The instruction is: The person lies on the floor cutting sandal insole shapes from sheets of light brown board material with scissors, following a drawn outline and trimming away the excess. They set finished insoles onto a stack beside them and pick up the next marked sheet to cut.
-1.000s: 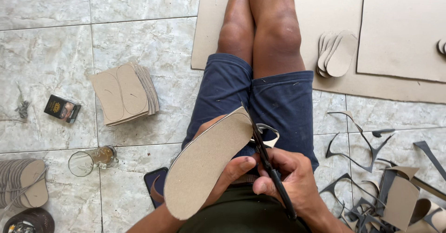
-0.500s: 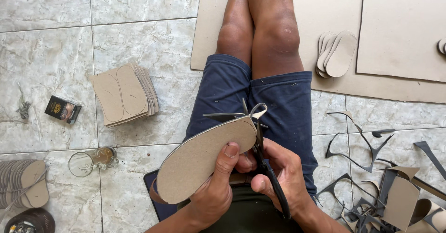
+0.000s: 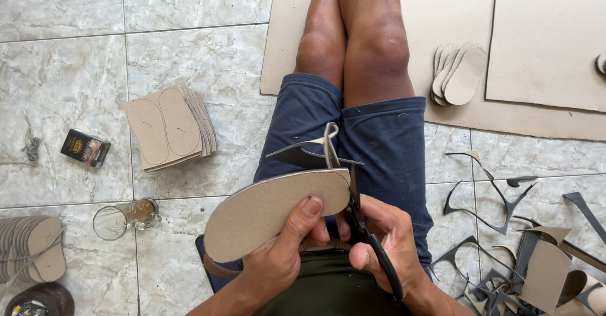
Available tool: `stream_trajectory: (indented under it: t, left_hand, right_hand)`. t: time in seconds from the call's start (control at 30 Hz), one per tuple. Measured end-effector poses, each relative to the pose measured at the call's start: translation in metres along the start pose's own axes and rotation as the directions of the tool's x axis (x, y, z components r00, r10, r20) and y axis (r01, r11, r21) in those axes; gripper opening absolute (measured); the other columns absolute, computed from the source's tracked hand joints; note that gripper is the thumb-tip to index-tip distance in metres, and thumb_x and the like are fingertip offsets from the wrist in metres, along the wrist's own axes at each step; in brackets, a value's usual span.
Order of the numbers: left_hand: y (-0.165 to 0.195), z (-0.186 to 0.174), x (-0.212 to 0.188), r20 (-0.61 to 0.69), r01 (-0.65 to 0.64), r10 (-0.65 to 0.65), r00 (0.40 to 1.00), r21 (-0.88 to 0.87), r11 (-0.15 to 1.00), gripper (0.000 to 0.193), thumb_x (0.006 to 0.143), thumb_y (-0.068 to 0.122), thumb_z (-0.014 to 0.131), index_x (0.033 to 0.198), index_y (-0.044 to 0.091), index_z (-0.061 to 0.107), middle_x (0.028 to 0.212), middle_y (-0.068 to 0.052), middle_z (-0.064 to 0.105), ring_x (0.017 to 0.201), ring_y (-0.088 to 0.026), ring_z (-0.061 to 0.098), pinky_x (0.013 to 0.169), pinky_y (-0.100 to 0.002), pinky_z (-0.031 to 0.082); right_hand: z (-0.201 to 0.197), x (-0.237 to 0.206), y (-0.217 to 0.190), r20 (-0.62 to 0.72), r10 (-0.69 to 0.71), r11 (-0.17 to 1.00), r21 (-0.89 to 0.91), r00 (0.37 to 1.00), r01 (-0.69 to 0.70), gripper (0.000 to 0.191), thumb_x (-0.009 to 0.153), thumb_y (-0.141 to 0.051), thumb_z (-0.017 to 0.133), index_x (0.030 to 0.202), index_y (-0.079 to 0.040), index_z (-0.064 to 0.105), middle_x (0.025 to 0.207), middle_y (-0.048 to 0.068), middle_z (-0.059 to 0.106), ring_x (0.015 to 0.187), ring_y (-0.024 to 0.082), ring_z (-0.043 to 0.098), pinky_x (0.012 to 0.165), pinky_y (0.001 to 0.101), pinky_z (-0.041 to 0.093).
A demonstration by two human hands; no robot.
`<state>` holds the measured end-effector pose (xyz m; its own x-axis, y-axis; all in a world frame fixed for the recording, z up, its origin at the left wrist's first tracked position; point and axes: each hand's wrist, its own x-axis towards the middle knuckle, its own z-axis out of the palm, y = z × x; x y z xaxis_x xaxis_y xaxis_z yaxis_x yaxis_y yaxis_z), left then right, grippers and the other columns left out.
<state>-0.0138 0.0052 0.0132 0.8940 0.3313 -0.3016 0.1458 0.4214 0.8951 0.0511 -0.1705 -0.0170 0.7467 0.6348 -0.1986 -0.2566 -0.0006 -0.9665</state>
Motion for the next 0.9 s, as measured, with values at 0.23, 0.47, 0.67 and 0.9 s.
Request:
stream_trajectory:
  t: [0.23, 0.47, 0.67, 0.9]
  left_hand:
    - [0.015, -0.017, 0.002, 0.083, 0.032, -0.053, 0.995, 0.23, 0.973, 0.022, 0.098, 0.021, 0.068, 0.091, 0.001, 0.075, 0.062, -0.001, 0.063, 0.055, -0.009, 0.057, 0.05, -0.025, 0.044]
    - [0.033, -0.029, 0.017, 0.185, 0.034, -0.102, 0.977, 0.339, 0.94, 0.024, 0.098, 0.021, 0.069, 0.087, 0.002, 0.075, 0.059, 0.001, 0.062, 0.052, -0.008, 0.057, 0.047, -0.026, 0.044]
    - [0.049, -0.029, 0.022, 0.247, 0.029, -0.143, 0.958, 0.415, 0.91, 0.016, 0.093, 0.016, 0.073, 0.097, 0.002, 0.079, 0.059, 0.001, 0.061, 0.052, -0.007, 0.054, 0.044, -0.025, 0.041]
    - [0.062, -0.04, 0.037, 0.308, 0.054, -0.188, 0.933, 0.397, 0.916, 0.014, 0.091, 0.013, 0.074, 0.096, 0.001, 0.078, 0.06, 0.001, 0.062, 0.05, -0.007, 0.052, 0.043, -0.026, 0.04]
  right_hand:
    - [-0.002, -0.003, -0.009, 0.008, 0.083, 0.995, -0.048, 0.997, -0.082, 0.084, 0.073, -0.075, 0.077, 0.104, 0.003, 0.072, 0.074, -0.001, 0.057, 0.068, 0.009, 0.052, 0.06, 0.0252, 0.04]
    - [-0.002, 0.0, -0.013, 0.033, 0.086, 0.996, -0.024, 0.996, -0.085, 0.09, 0.073, -0.077, 0.076, 0.114, 0.003, 0.072, 0.084, 0.001, 0.057, 0.077, 0.01, 0.052, 0.067, 0.0252, 0.041]
    - [-0.006, 0.001, -0.016, 0.067, 0.065, 0.998, -0.016, 0.996, -0.064, 0.091, 0.074, -0.078, 0.075, 0.118, 0.002, 0.07, 0.086, 0.0, 0.055, 0.081, 0.011, 0.051, 0.072, 0.0261, 0.041]
    - [-0.009, -0.001, -0.015, 0.079, 0.153, 0.988, -0.04, 0.985, -0.151, 0.09, 0.066, -0.078, 0.079, 0.106, 0.003, 0.075, 0.077, 0.0, 0.057, 0.074, 0.01, 0.054, 0.066, 0.0251, 0.043]
